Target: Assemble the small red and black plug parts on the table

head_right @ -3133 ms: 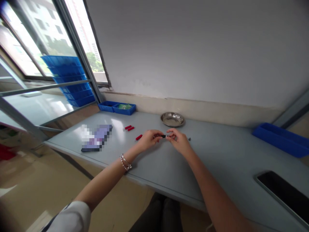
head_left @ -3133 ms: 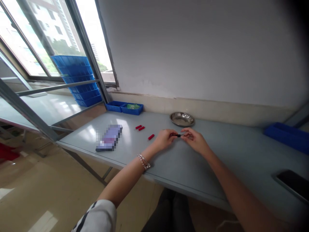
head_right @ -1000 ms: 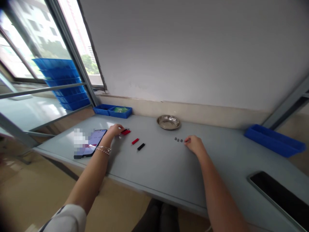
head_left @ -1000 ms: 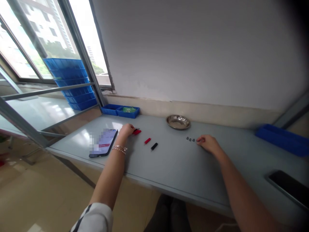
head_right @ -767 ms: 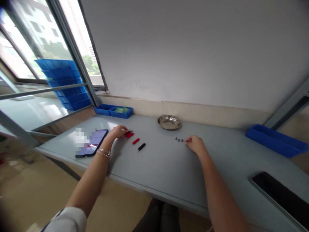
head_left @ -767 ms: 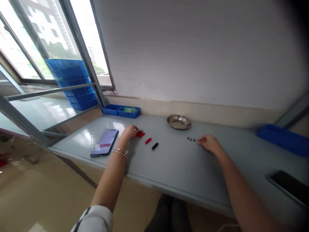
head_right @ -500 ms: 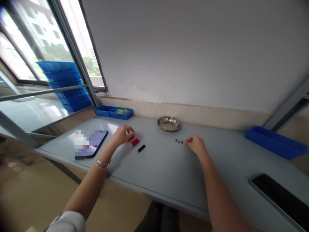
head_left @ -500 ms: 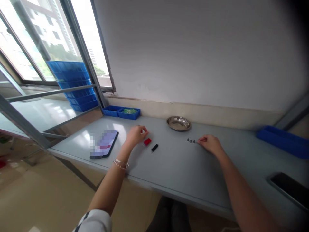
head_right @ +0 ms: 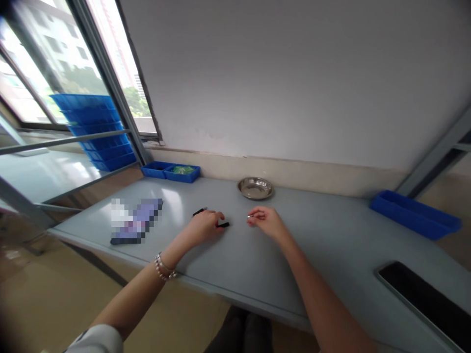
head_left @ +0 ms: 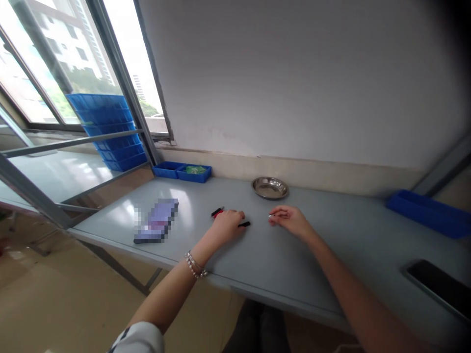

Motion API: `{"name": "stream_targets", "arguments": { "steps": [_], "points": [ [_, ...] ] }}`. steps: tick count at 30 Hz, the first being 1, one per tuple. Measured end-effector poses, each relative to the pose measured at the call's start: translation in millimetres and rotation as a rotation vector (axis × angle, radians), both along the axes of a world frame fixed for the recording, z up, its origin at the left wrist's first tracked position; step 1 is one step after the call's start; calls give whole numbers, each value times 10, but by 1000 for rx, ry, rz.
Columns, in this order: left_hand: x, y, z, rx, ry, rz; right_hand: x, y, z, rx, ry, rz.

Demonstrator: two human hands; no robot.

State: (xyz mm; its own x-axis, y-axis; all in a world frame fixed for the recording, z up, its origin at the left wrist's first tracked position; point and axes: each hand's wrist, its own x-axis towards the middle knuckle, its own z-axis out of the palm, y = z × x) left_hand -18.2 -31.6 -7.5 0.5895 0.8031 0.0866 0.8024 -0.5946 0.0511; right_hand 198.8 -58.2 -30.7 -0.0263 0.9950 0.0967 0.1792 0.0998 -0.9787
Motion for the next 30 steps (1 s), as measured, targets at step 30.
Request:
{"name": "stream_targets", "arguments": {
  "steps": [30],
  "points": [
    [185, -56, -75, -41, -483, -239, -122, -34, -131, 188, -4, -21]
  ]
}}
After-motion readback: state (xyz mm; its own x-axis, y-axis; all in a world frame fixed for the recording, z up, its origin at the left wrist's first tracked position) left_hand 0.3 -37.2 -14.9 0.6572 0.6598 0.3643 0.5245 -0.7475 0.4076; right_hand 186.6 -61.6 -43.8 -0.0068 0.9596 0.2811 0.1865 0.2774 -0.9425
